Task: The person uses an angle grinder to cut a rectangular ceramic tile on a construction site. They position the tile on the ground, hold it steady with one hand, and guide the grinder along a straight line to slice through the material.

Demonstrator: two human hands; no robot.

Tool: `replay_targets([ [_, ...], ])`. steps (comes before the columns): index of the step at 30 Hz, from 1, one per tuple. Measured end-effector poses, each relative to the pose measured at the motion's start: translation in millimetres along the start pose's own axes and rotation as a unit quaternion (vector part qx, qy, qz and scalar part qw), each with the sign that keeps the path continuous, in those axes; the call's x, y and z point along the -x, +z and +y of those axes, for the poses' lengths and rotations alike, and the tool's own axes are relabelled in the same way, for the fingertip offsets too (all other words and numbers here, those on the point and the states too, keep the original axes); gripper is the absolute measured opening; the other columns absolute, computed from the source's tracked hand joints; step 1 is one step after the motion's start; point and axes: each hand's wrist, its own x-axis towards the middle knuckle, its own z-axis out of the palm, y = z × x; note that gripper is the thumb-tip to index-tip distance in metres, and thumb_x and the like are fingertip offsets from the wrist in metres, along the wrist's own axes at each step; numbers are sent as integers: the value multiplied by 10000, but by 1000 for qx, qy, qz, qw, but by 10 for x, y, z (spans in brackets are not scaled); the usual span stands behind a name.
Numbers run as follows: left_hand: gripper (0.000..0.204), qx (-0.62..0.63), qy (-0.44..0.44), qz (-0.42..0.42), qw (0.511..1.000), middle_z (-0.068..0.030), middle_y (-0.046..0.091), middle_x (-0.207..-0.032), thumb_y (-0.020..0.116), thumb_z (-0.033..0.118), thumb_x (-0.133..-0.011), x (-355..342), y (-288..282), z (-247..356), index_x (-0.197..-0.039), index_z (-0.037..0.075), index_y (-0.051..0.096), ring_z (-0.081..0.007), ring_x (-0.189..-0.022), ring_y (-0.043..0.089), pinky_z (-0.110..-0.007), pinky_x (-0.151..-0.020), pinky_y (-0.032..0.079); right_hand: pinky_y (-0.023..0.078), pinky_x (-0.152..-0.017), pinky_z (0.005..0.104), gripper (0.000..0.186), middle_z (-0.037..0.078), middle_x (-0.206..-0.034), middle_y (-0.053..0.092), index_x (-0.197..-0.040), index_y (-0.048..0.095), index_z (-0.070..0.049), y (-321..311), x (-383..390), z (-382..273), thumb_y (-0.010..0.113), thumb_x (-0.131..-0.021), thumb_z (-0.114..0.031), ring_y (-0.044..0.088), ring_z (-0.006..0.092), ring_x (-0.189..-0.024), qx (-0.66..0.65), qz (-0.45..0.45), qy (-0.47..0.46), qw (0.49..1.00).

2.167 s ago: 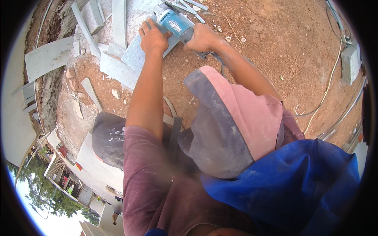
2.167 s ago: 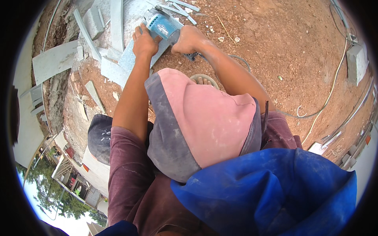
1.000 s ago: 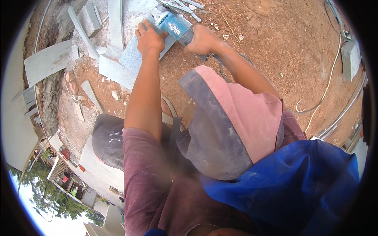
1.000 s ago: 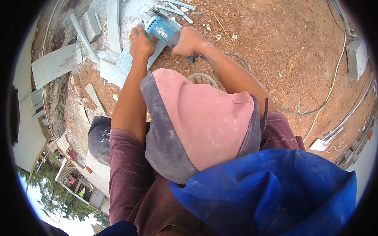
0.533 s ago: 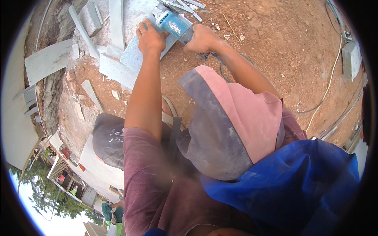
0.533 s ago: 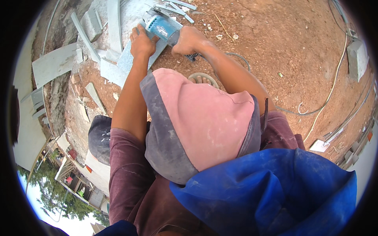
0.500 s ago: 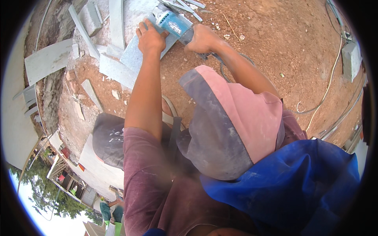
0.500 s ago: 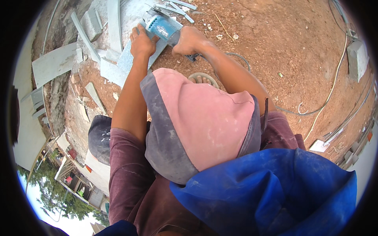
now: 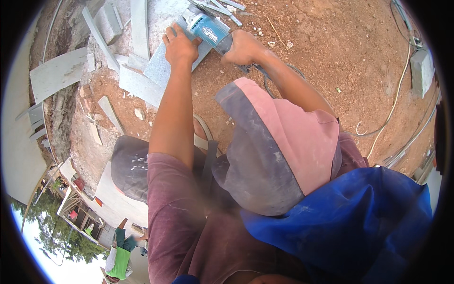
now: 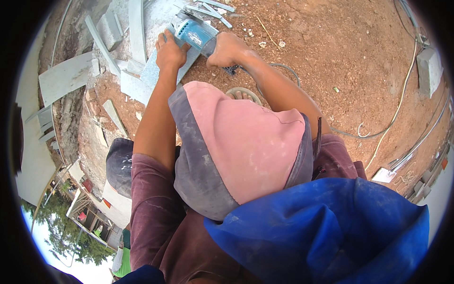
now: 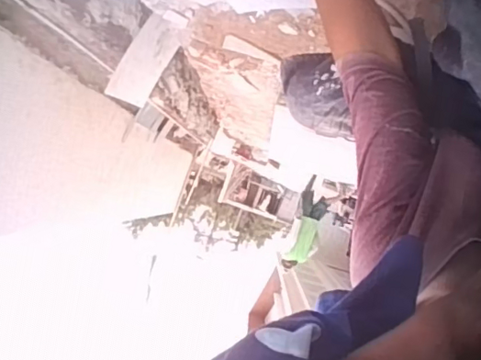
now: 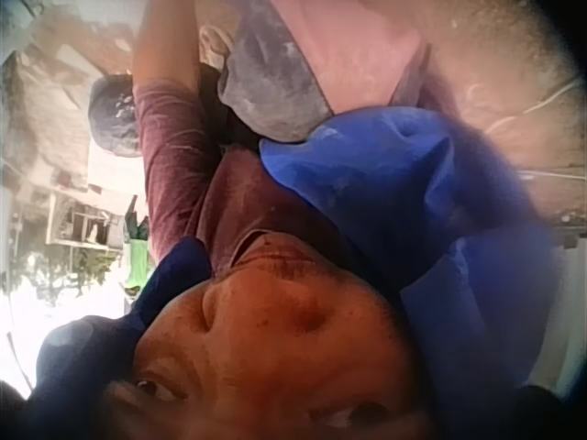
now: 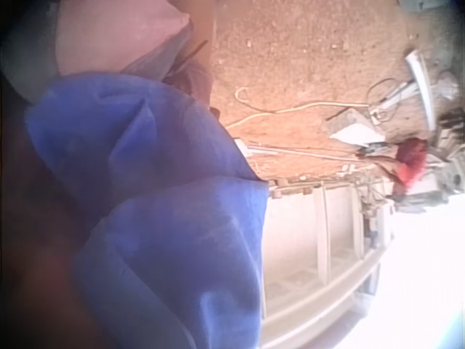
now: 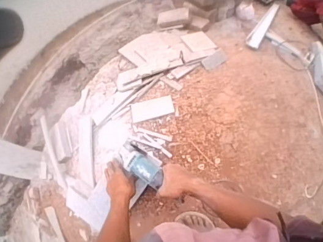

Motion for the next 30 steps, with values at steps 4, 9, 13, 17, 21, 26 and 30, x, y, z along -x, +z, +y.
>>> replay_targets([
  [4,989,-1,0,-4,1000,-120,272,-1708,799,466,-887,5,-21,2,-1653,121,277,-340,-1569,272,-472,-1151,479,550,-684,418,386,227,-770,710,-763,693,53,30,3,49,806,-568,-261,695,323,-711,-13,9,-14,1000],
  [9,990,-4,-3,-5,1000,-121,272,-1708,798,469,-887,15,-35,8,-1653,121,275,-338,-1571,269,-473,-1147,481,543,-666,413,377,214,-744,701,-740,684,48,32,19,83,806,-566,-263,679,316,-682,-12,-4,-11,1000],
  [13,990,-5,-3,-1,1000,-120,270,-1709,796,472,-888,5,-12,-17,-1654,122,274,-336,-1572,266,-472,-1146,482,544,-667,415,373,220,-735,695,-733,683,47,24,-1,38,801,-574,-269,674,316,-675,-4,-11,-7,1000],
  [17,990,1,-1,-3,1000,-122,267,-1711,795,474,-888,14,-24,14,-1653,121,275,-336,-1574,264,-467,-1156,471,549,-679,424,385,233,-748,697,-741,684,56,7,-20,35,802,-576,-272,682,327,-685,1,13,-11,1000],
  [21,993,3,-3,-3,1000,-123,266,-1711,797,474,-886,22,-31,6,-1652,115,277,-336,-1574,263,-464,-1166,460,555,-696,431,405,241,-769,703,-760,682,69,13,8,38,809,-575,-269,695,343,-708,-4,6,-15,1000],
  [26,997,1,-5,-3,1000,-126,271,-1709,798,474,-885,17,-22,8,-1653,113,276,-336,-1574,262,-464,-1167,460,550,-693,435,390,230,-760,696,-767,687,57,-28,97,36,810,-577,-261,683,334,-699,-1,-6,-6,1000],
  [30,1003,-2,-2,-2,1000,-127,268,-1711,800,478,-881,11,-14,-15,-1654,117,273,-337,-1575,262,-463,-1166,462,545,-685,434,385,220,-751,694,-769,690,48,-29,147,19,813,-565,-255,675,327,-691,-12,3,-11,1000],
])
